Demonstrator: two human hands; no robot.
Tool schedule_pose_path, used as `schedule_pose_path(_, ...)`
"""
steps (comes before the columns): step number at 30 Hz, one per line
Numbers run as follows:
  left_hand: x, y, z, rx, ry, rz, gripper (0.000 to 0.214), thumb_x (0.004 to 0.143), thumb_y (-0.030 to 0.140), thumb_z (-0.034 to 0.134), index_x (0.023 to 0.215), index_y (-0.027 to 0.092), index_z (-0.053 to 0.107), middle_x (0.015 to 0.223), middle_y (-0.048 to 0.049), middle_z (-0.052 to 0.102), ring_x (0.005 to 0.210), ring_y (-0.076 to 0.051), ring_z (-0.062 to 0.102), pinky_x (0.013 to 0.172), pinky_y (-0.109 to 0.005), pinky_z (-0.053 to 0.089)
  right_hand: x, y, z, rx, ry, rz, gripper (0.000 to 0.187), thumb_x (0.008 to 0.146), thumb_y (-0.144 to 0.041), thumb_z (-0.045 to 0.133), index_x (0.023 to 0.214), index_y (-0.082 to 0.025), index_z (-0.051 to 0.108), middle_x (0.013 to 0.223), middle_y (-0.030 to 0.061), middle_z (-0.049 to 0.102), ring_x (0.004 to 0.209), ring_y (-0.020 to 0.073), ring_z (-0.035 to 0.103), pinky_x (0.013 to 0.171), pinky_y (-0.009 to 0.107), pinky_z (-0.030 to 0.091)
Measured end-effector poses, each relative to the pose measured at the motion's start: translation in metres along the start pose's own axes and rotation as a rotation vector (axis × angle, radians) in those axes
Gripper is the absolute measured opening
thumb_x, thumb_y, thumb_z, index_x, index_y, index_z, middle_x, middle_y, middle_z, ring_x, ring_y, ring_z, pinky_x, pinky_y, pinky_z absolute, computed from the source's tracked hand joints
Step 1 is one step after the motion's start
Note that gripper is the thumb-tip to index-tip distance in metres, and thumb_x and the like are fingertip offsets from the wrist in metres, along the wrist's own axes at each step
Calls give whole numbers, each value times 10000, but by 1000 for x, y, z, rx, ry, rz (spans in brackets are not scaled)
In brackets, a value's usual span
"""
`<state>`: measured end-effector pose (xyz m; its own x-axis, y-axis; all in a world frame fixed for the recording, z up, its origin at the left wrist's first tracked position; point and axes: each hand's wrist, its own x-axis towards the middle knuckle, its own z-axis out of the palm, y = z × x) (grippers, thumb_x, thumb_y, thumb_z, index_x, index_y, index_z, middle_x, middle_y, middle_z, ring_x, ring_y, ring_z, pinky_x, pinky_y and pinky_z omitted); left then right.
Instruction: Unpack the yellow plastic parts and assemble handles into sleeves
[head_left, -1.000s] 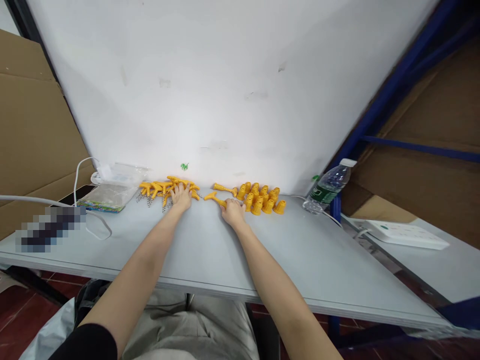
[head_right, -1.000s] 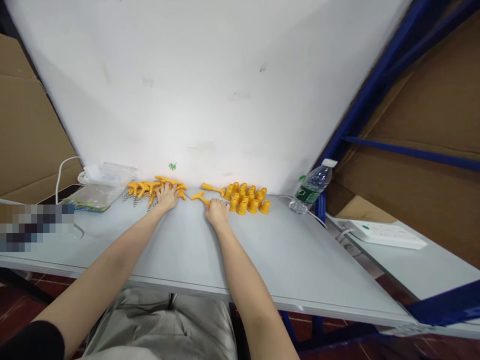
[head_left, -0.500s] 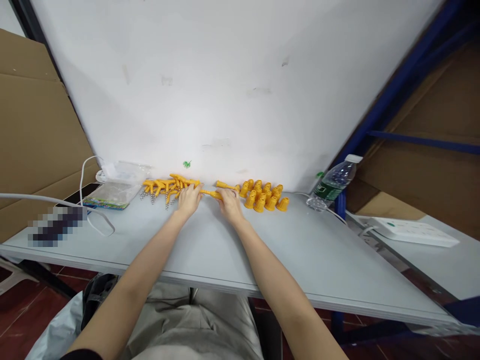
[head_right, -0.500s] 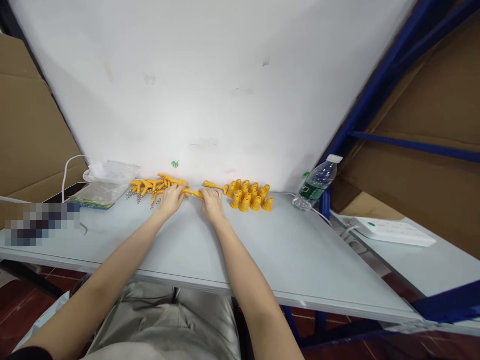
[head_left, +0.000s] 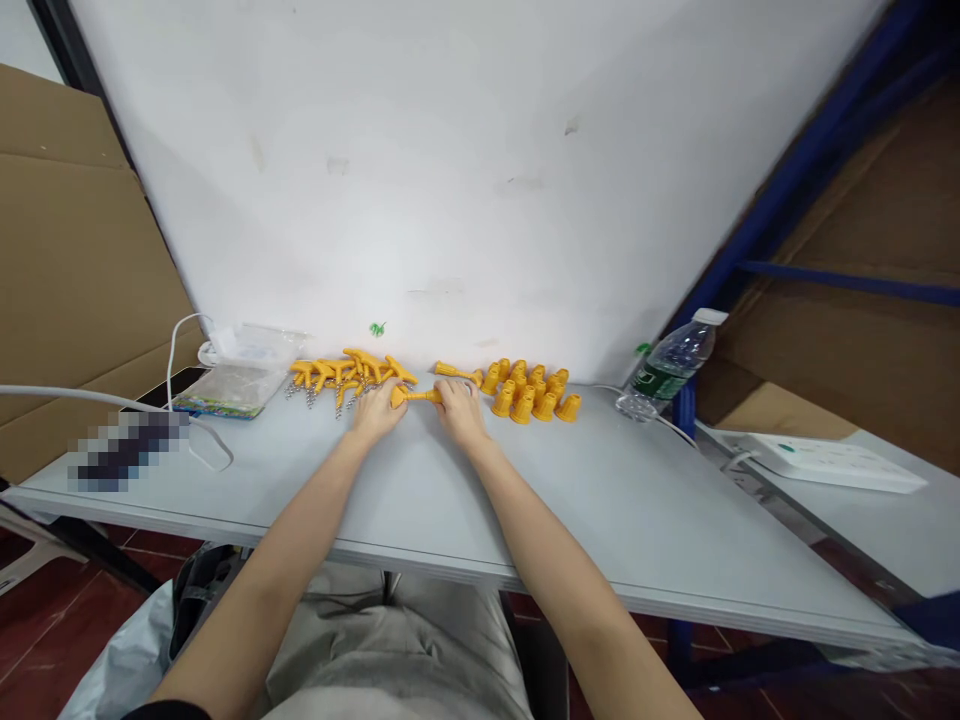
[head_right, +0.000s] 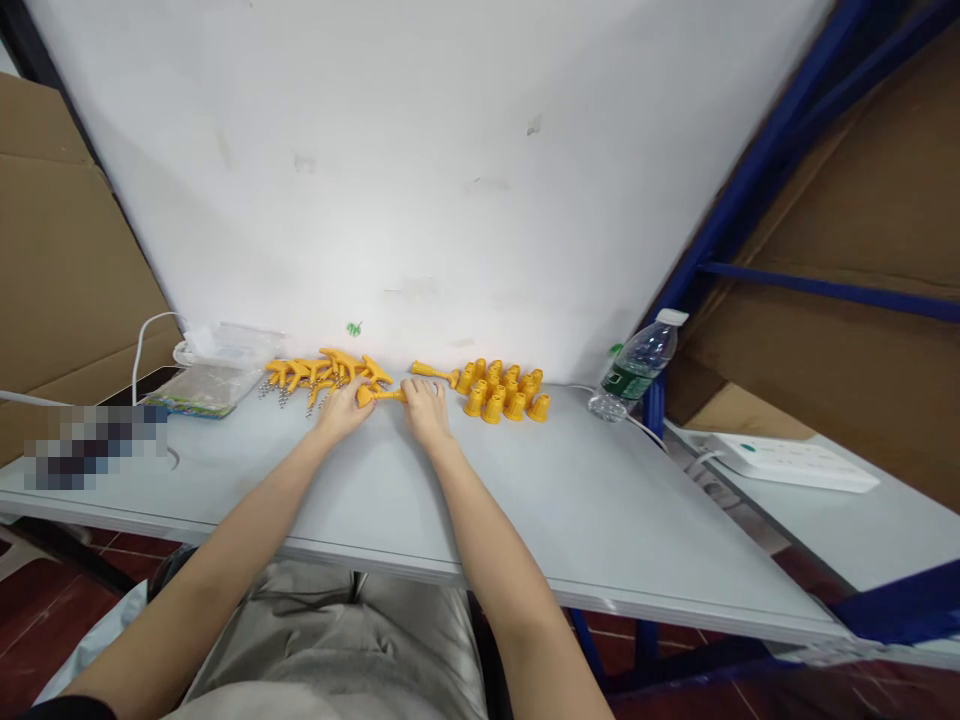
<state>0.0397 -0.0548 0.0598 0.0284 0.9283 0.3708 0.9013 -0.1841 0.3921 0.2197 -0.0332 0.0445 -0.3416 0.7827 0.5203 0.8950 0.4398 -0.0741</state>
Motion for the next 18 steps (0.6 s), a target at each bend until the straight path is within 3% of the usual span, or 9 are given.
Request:
schedule_pose_path(5,-2,2,-4,18,-5,-37,385,847,336,556,1227,275,579,1050,-27,721,992,-230,663,819,-296,483,-2,2,1,41,-23,-108,305,939,-230,463,1228,-179,548,1128,119,661,1059,248,554,958,393,283)
schedule_pose_path(8,-2,3,-5,30,-10,-61,386,838,336,565,1220,281,587,1047,-27,722,995,-237,661,808,-298,480,-2,1,3,29,-17,-89,264,925,-154,447,1140,-190,595,1104,108,670,1054,243,548,990,426,241)
schedule_pose_path(11,0,2,-4,32,11,-94,403,836,346,569,1233,277,581,1033,-35,724,990,-245,662,804,-306,477,-1,5,3,-8,75,9,244,904,-101,424,1024,-182,620,1074,109,663,1042,243,536,984,433,240)
schedule_pose_path(14,3,-4,-4,16,51,-156,401,842,390,572,1221,262,597,983,-51,729,966,-252,666,792,-310,472,-2,14,1,-13,164,133,204,904,-161,448,1008,-165,624,1097,135,640,1042,263,524,932,420,292)
schedule_pose_path(18,9,-15,-6,-37,131,-227,368,893,408,512,1194,235,633,916,-66,727,920,-242,666,783,-310,465,-4,28,-3,26,158,331,241,893,-250,491,1059,-132,618,1150,168,613,1071,301,526,879,406,355)
